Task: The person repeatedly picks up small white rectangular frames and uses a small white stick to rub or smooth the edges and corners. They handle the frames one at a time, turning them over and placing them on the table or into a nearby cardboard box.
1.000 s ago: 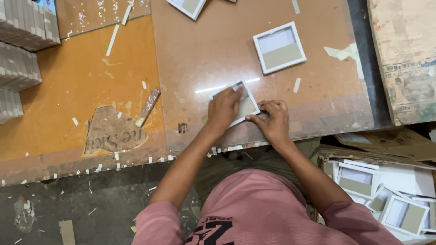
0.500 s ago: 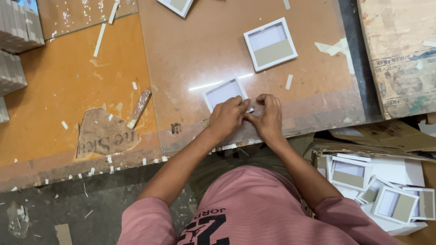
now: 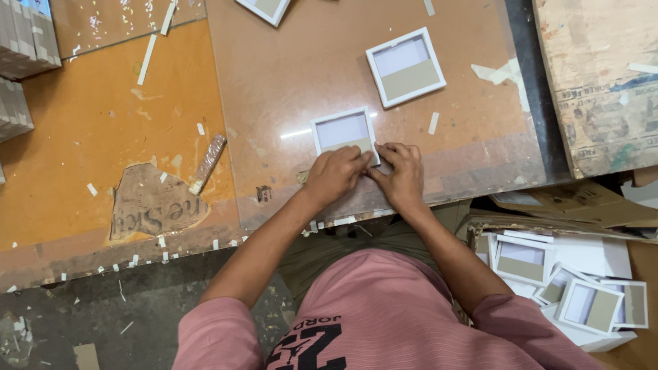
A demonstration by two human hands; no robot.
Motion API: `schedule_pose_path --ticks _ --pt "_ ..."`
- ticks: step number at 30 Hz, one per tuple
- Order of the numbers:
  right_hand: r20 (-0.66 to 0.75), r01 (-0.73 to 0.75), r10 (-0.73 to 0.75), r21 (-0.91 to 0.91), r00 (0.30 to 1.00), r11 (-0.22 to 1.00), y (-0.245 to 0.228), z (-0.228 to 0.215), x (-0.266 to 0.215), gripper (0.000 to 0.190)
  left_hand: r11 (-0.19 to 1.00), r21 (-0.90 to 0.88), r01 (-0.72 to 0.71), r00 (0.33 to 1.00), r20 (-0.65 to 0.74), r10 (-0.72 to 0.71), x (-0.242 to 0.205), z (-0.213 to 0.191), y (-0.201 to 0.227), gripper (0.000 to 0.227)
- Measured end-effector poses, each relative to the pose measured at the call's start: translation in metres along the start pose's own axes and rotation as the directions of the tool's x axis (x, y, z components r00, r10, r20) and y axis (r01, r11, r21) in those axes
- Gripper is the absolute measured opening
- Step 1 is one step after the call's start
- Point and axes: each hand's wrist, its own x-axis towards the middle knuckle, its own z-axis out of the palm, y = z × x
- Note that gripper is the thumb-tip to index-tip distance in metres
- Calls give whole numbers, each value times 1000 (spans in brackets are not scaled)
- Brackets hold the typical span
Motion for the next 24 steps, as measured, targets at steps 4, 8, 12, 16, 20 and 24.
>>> schedule_pose_path --ticks 4,8,12,16,20,24 --pt "15 -18 19 -25 1000 1000 -2 0 2 60 999 -48 23 1000 -7 -24 -1 -10 -2 28" --pt "-5 51 -51 -4 999 999 -7 -5 0 51 997 -51 61 993 -102 -66 16 -7 -14 23" --pt "-31 70 -71 -15 997 997 -13 -7 4 36 994 86 62 996 -77 -55 36 8 -23 28" --pt "-32 60 -60 -9 998 998 -13 -5 3 36 986 163 43 991 -132 -22 55 20 -35 21" --pt "-42 24 -25 -28 999 999 -11 -2 4 35 983 182 23 983 -184 12 77 26 -54 25" --pt "-52 16 -19 -48 998 999 -13 0 2 33 980 190 61 983 -179 -26 64 31 -50 28"
